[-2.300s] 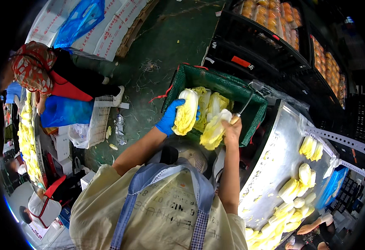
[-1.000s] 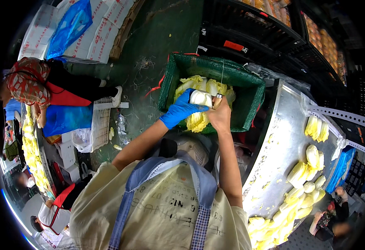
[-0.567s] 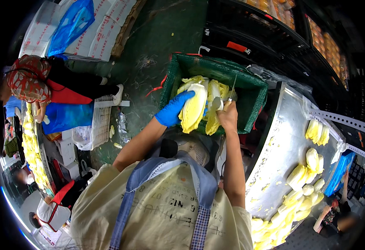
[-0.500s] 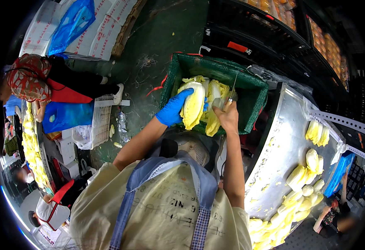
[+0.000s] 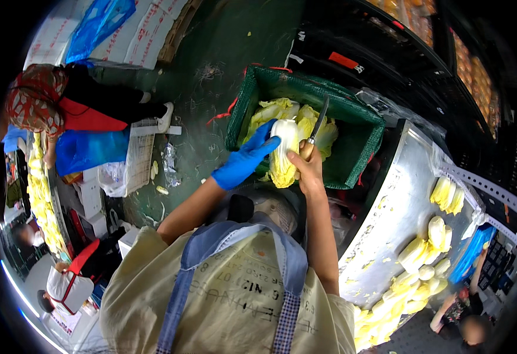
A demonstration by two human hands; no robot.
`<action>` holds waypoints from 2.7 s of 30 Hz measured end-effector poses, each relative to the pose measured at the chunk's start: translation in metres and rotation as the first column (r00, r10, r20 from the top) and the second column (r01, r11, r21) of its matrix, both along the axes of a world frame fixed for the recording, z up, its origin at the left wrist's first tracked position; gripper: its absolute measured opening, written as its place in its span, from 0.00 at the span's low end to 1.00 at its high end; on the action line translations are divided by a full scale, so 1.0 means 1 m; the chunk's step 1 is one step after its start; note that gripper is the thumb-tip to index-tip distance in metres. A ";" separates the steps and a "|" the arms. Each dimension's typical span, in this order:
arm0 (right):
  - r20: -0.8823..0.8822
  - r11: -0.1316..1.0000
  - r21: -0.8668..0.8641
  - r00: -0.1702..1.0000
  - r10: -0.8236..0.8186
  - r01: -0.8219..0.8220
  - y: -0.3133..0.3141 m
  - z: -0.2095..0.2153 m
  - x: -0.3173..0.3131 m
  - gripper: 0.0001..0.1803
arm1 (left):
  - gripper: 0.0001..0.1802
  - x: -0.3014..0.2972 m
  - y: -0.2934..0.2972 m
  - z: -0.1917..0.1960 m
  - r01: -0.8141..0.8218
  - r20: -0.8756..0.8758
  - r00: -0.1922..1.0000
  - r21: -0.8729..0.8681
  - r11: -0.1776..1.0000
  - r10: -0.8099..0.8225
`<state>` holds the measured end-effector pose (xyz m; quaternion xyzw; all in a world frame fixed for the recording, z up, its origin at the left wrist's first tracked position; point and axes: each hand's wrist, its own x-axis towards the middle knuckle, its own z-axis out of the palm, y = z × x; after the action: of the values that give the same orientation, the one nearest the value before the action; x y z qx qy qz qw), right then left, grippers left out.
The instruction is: The person holds heads of cabbage and trims the bottom stems with a knife before placing the cabbages into a green crate.
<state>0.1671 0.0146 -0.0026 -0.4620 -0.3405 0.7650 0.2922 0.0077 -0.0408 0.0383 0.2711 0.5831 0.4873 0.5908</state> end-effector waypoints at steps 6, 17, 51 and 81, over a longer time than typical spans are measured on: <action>-0.107 1.000 -0.019 0.994 -0.025 0.023 0.010 0.005 0.009 0.22 | 0.19 -0.073 -0.091 -0.030 0.171 0.296 0.951 -0.261 0.950 -0.090; -0.011 0.998 -0.024 0.998 -0.063 0.063 0.032 0.006 0.045 0.23 | 0.35 -0.002 -0.068 -0.119 0.530 -0.180 0.688 -0.539 0.655 -0.703; 0.280 0.915 0.403 0.951 -0.128 0.005 -0.007 0.022 0.013 0.23 | 0.24 0.036 0.021 -0.080 0.010 0.340 0.940 0.079 0.997 -0.036; 0.786 0.813 0.432 0.606 -0.126 -0.390 0.045 0.001 0.039 0.30 | 0.27 -0.007 0.028 -0.031 -0.005 0.866 0.467 -0.202 0.979 0.181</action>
<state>0.2061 0.0597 -0.0019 -0.6122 -0.6780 0.3673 0.1752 0.0008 -0.0124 0.0077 -0.1015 0.2501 0.5367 0.7994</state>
